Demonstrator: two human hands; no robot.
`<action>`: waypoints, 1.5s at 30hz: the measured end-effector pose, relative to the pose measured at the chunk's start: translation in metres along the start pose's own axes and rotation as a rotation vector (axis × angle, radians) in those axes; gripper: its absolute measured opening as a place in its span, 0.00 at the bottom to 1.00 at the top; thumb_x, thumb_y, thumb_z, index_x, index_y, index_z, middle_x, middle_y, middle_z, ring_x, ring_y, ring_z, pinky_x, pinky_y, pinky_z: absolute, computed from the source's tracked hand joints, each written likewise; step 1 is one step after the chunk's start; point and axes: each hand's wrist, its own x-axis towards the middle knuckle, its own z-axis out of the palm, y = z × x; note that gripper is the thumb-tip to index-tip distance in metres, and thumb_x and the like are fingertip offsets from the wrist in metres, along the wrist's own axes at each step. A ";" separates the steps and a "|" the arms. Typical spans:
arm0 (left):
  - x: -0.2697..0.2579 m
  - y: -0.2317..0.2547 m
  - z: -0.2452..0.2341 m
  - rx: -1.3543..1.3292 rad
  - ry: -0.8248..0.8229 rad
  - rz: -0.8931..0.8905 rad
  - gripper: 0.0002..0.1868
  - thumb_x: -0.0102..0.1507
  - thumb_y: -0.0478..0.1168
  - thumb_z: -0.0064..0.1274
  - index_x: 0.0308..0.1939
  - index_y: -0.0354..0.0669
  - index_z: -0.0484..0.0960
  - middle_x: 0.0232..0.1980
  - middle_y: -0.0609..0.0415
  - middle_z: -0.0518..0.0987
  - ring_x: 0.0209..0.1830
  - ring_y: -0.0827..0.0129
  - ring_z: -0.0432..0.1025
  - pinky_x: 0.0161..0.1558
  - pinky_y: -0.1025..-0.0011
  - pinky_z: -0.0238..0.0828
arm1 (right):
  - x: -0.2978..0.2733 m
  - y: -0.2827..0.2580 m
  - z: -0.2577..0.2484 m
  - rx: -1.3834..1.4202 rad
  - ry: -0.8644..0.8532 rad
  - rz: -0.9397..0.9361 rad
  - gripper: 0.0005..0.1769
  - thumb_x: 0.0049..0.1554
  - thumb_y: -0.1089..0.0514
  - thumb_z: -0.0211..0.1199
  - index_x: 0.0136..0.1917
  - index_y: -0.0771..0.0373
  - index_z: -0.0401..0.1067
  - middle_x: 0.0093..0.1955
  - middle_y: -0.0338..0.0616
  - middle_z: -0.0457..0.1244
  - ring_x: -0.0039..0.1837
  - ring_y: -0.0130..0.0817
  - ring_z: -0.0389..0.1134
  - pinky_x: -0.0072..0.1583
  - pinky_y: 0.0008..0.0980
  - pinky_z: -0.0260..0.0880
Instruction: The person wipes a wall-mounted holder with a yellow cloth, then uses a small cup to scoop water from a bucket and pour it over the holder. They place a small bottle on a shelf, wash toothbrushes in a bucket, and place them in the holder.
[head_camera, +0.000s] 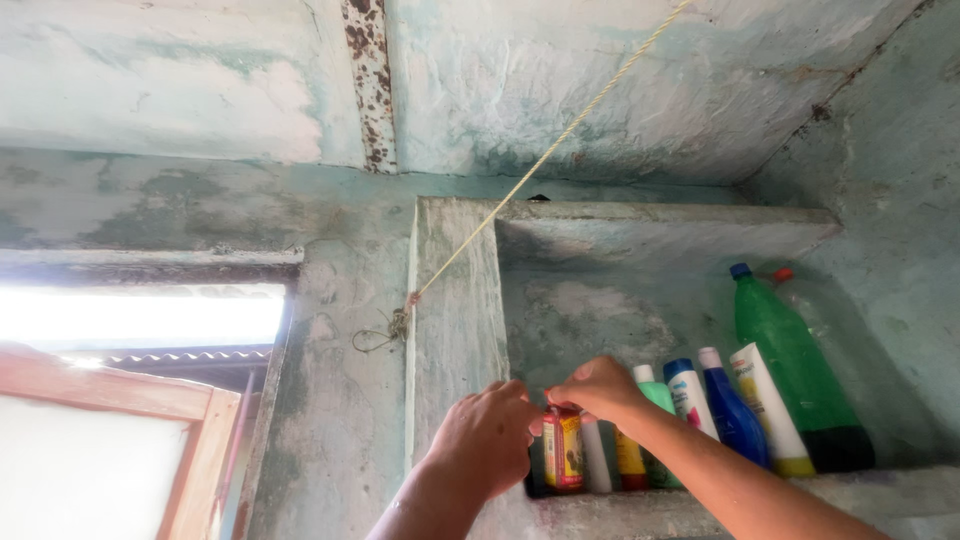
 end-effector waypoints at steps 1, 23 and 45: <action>0.001 -0.001 -0.001 0.008 0.003 -0.003 0.10 0.61 0.34 0.53 0.42 0.53 0.86 0.52 0.58 0.76 0.61 0.65 0.69 0.60 0.63 0.66 | 0.001 0.001 0.004 0.013 0.000 -0.005 0.16 0.45 0.52 0.74 0.39 0.68 0.82 0.38 0.47 0.74 0.41 0.32 0.76 0.41 0.31 0.77; 0.003 0.003 -0.009 0.056 -0.056 -0.013 0.06 0.62 0.41 0.58 0.43 0.54 0.86 0.54 0.61 0.76 0.62 0.69 0.68 0.63 0.65 0.66 | -0.018 -0.008 0.034 -0.139 -0.241 0.223 0.45 0.43 0.60 0.75 0.72 0.51 0.62 0.62 0.51 0.69 0.61 0.47 0.74 0.56 0.50 0.79; 0.151 -0.040 0.182 0.361 -0.343 -0.251 0.19 0.75 0.45 0.40 0.62 0.53 0.84 0.67 0.57 0.79 0.68 0.63 0.73 0.63 0.60 0.68 | -0.055 0.021 -0.048 -0.049 -0.044 0.138 0.49 0.46 0.56 0.75 0.77 0.45 0.56 0.59 0.49 0.71 0.59 0.40 0.75 0.52 0.43 0.78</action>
